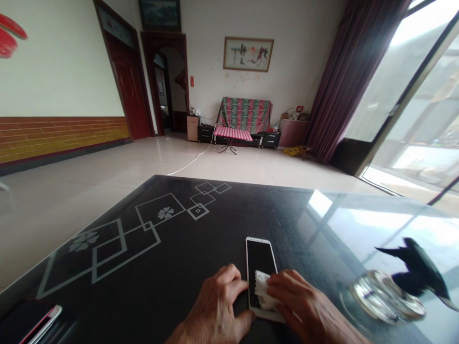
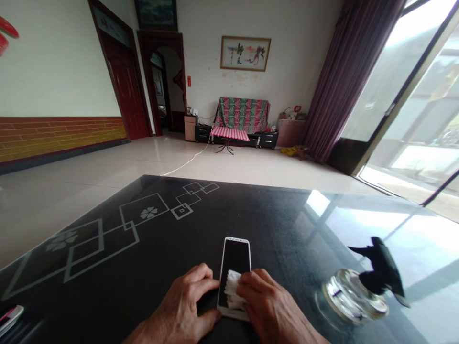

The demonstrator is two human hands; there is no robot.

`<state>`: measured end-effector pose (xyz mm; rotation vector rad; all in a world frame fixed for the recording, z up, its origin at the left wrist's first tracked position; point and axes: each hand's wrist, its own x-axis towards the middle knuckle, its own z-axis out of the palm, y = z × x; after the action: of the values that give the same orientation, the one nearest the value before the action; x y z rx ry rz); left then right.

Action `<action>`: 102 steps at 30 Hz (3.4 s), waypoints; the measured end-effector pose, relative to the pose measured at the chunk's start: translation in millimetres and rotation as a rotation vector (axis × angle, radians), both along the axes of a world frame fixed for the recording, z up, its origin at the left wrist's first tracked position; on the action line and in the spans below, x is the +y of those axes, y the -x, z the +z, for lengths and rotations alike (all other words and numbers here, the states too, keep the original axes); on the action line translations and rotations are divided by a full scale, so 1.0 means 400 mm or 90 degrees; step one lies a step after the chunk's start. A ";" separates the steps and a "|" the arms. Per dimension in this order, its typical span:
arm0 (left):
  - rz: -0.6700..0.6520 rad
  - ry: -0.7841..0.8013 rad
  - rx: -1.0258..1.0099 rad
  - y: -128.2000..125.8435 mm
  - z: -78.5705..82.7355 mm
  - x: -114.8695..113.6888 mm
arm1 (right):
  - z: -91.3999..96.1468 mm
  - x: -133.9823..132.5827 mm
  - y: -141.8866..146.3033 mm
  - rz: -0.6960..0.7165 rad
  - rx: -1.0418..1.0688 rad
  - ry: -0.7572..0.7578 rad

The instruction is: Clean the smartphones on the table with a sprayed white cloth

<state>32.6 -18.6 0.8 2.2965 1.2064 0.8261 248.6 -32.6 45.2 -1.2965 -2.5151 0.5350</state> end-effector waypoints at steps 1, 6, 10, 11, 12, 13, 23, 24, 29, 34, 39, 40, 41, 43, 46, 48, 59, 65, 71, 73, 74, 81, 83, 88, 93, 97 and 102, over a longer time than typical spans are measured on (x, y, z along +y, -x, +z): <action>-0.001 -0.001 -0.003 0.000 0.001 0.000 | -0.007 0.000 0.002 -0.003 0.006 -0.009; -0.002 0.007 -0.006 0.003 0.010 -0.004 | -0.039 0.016 0.016 -0.035 0.036 -0.080; -0.010 0.011 -0.012 0.005 0.015 -0.007 | -0.045 0.024 0.018 -0.041 0.057 -0.084; -0.012 0.010 -0.012 0.006 0.015 -0.007 | -0.045 0.027 0.017 -0.044 0.060 -0.087; -0.014 0.008 -0.011 0.006 0.016 -0.007 | -0.045 0.031 0.015 -0.048 0.061 -0.094; -0.016 0.006 -0.008 0.007 0.016 -0.007 | -0.046 0.035 0.014 -0.053 0.062 -0.101; -0.033 -0.037 0.035 0.013 0.016 -0.009 | -0.061 0.060 0.008 -0.069 0.097 -0.163; -0.035 -0.044 0.040 0.014 0.016 -0.009 | -0.062 0.060 0.008 -0.069 0.098 -0.167; -0.031 -0.082 0.074 0.009 0.020 -0.018 | -0.065 0.058 0.005 -0.068 0.100 -0.180; -0.022 -0.111 0.093 0.009 0.014 -0.019 | -0.076 0.060 0.003 -0.076 0.124 -0.203; -0.022 -0.125 0.087 0.012 0.006 -0.007 | -0.092 0.077 0.004 -0.087 0.135 -0.213; -0.022 -0.122 0.085 0.012 0.006 -0.005 | -0.094 0.080 0.005 -0.090 0.135 -0.216; -0.020 -0.120 0.081 0.011 0.007 -0.004 | -0.094 0.081 0.006 -0.092 0.134 -0.219; -0.016 -0.120 0.070 0.009 0.007 -0.005 | -0.092 0.080 0.008 -0.094 0.130 -0.225; -0.011 -0.123 0.064 0.006 0.005 -0.007 | -0.089 0.074 0.010 -0.094 0.130 -0.227; -0.008 -0.125 0.061 0.005 0.003 -0.008 | -0.090 0.072 0.009 -0.095 0.134 -0.225; -0.007 -0.109 0.060 0.005 0.003 -0.003 | -0.089 0.080 0.008 -0.077 0.123 -0.217; -0.011 -0.096 0.053 0.007 0.006 -0.002 | -0.099 0.092 0.006 -0.070 0.111 -0.235; -0.013 -0.104 0.045 0.009 -0.002 0.002 | -0.099 0.105 -0.001 -0.072 0.096 -0.254; -0.014 -0.106 0.045 0.010 -0.004 0.001 | -0.100 0.108 -0.005 -0.076 0.095 -0.260; -0.014 -0.107 0.046 0.010 -0.004 0.000 | -0.101 0.110 -0.007 -0.079 0.095 -0.265; -0.019 -0.126 0.051 0.011 -0.006 0.004 | -0.111 0.114 -0.011 -0.092 0.092 -0.289; -0.019 -0.127 0.052 0.011 -0.006 0.004 | -0.110 0.114 -0.011 -0.093 0.092 -0.292; -0.016 -0.119 0.052 0.011 -0.004 0.001 | -0.103 0.109 -0.008 -0.085 0.096 -0.281; -0.017 -0.116 0.056 0.009 -0.002 0.001 | -0.093 0.091 0.006 -0.088 0.077 -0.262; -0.012 -0.118 0.062 0.007 -0.002 0.002 | -0.080 0.068 0.021 -0.082 0.053 -0.233; -0.010 -0.122 0.062 0.005 -0.002 0.003 | -0.080 0.034 0.021 -0.074 0.046 -0.240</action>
<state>30.6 -17.3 0.2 2.5238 1.1939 0.8666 240.3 -19.2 13.2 -1.2399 -2.3180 0.0738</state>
